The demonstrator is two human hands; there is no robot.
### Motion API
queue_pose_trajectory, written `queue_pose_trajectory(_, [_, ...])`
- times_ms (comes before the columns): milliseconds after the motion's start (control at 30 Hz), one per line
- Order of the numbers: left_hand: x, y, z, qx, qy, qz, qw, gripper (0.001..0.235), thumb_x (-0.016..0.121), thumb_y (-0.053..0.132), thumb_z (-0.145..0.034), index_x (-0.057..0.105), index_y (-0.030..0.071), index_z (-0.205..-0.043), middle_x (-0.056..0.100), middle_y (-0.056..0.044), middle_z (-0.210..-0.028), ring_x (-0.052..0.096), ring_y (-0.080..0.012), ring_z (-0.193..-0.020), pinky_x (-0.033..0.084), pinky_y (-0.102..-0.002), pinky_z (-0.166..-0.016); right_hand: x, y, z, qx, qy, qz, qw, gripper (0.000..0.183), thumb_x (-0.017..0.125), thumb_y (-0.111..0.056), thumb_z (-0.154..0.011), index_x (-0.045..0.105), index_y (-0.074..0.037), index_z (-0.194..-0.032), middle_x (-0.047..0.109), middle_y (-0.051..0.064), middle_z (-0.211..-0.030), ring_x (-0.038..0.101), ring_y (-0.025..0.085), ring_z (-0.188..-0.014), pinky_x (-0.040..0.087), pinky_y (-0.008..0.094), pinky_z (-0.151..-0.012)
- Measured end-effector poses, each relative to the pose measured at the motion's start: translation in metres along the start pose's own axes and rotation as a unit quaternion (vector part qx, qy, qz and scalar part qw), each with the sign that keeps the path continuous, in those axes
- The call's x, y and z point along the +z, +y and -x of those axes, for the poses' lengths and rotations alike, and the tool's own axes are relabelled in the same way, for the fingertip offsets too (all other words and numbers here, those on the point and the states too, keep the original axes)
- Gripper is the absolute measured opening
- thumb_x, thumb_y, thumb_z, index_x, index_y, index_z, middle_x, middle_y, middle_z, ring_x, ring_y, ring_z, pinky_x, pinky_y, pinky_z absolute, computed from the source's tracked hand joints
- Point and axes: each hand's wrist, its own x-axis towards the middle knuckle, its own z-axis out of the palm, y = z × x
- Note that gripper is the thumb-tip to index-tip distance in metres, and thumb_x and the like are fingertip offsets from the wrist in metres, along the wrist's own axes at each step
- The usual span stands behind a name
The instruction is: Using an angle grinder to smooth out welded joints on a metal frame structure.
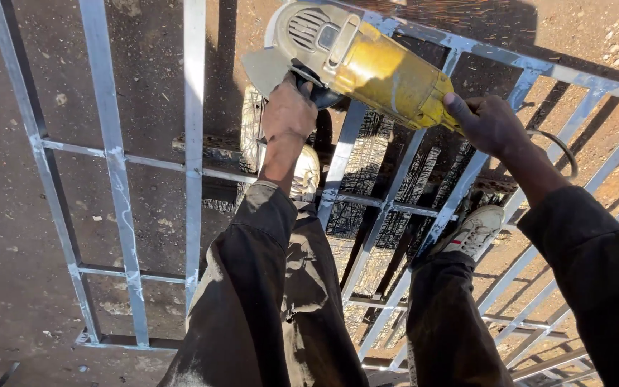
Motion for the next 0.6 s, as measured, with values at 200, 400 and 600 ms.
queue_pose_trajectory(200, [0.021,0.0,-0.023,0.014,0.037,0.032,0.999,0.042,0.061,0.029,-0.102,0.056,0.005,-0.136,0.077,-0.009,-0.107,0.077,-0.0299,-0.095,0.066,-0.049,-0.081,-0.032,0.003,-0.028,-0.026,0.03,0.065,0.997,0.09,0.03,-0.074,-0.109,0.07,0.004,-0.089,0.062,0.018,-0.064,0.053,0.026,-0.041,0.035,0.034,-0.035])
queue_pose_trajectory(400, [-0.005,0.007,-0.01,-0.024,-0.026,0.081,0.996,0.026,0.054,0.029,-0.106,0.062,0.008,-0.118,0.078,-0.007,-0.103,0.079,-0.0259,-0.09,0.066,-0.047,-0.088,-0.034,-0.02,-0.02,0.004,-0.012,0.03,0.999,0.08,0.036,-0.06,-0.119,0.072,0.008,-0.097,0.067,0.026,-0.075,0.057,0.032,-0.049,0.04,0.036,-0.042])
queue_pose_trajectory(600, [0.009,0.0,-0.01,-0.053,0.0,0.109,0.993,0.026,0.053,0.029,-0.108,0.057,0.009,-0.124,0.077,-0.009,-0.102,0.08,-0.025,-0.09,0.07,-0.043,-0.082,-0.038,-0.005,-0.035,-0.092,0.01,0.076,0.993,0.087,0.031,-0.071,-0.109,0.073,0.005,-0.096,0.063,0.017,-0.068,0.053,0.025,-0.043,0.034,0.031,-0.037])
